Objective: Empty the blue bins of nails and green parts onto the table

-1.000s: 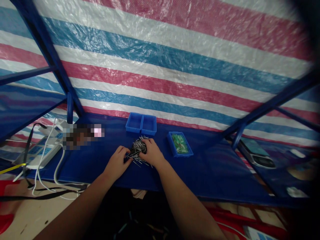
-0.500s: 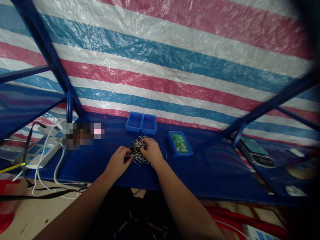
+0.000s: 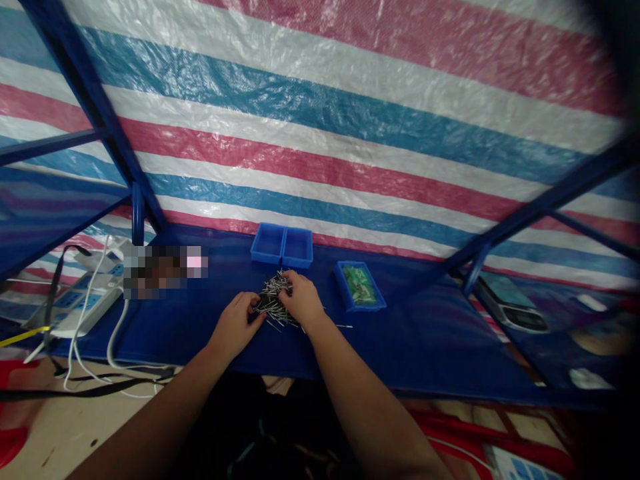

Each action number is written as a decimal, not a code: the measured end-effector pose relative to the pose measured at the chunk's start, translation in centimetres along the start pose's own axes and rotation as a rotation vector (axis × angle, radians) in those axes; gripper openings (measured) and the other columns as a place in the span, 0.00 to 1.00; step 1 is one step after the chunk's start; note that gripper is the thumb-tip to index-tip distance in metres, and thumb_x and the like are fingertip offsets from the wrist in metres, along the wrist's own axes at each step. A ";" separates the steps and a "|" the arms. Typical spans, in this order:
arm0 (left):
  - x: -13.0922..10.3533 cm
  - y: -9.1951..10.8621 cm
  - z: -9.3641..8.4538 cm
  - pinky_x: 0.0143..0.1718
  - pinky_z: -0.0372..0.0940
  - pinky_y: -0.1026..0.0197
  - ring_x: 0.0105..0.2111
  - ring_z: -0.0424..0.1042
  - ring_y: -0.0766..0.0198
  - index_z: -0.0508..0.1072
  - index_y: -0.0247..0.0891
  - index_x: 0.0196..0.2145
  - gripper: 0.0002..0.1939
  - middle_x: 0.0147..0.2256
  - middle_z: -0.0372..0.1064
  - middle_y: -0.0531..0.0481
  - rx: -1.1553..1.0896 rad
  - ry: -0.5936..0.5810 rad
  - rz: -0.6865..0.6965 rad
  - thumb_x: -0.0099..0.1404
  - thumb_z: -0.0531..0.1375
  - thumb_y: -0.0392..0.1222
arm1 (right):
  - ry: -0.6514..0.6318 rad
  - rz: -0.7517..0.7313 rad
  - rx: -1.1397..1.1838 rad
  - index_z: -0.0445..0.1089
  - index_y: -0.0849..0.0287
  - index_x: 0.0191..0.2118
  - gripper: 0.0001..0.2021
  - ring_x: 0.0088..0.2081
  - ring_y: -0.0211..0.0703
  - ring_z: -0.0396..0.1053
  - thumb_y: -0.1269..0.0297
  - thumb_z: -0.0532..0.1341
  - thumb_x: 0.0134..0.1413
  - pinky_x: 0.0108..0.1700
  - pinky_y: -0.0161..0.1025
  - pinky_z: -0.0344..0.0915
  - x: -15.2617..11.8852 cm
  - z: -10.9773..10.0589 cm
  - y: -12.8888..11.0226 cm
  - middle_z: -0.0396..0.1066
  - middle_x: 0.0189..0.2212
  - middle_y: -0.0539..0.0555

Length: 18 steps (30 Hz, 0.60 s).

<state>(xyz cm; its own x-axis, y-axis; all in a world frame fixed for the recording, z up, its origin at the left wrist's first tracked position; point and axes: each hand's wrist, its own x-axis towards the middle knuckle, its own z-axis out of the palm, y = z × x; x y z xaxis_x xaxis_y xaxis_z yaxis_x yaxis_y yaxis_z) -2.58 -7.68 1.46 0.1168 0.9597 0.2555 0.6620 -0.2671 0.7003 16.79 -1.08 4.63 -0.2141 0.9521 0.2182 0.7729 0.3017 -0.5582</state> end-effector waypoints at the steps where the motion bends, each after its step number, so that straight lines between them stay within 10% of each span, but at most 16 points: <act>1: 0.0 0.0 0.0 0.39 0.68 0.55 0.34 0.70 0.60 0.70 0.40 0.46 0.13 0.38 0.69 0.49 0.002 0.002 0.001 0.64 0.63 0.40 | 0.000 -0.006 -0.001 0.72 0.55 0.48 0.16 0.43 0.47 0.73 0.71 0.62 0.52 0.50 0.42 0.67 0.1 0.0 0.1 0.75 0.43 0.56; 18: -0.1 -0.7 0.5 0.40 0.70 0.54 0.33 0.70 0.61 0.66 0.40 0.52 0.21 0.40 0.68 0.49 -0.013 0.028 -0.006 0.62 0.64 0.42 | 0.115 -0.192 0.182 0.77 0.56 0.39 0.12 0.39 0.44 0.74 0.76 0.61 0.50 0.47 0.39 0.70 0.1 0.7 1.0 0.77 0.37 0.53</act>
<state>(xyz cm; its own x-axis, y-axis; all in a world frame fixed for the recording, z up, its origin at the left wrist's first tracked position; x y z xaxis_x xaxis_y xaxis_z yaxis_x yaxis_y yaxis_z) -2.64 -7.51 0.64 0.0918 0.9586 0.2697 0.6527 -0.2625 0.7107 17.12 -0.62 3.53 -0.2688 0.8681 0.4174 0.6028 0.4896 -0.6300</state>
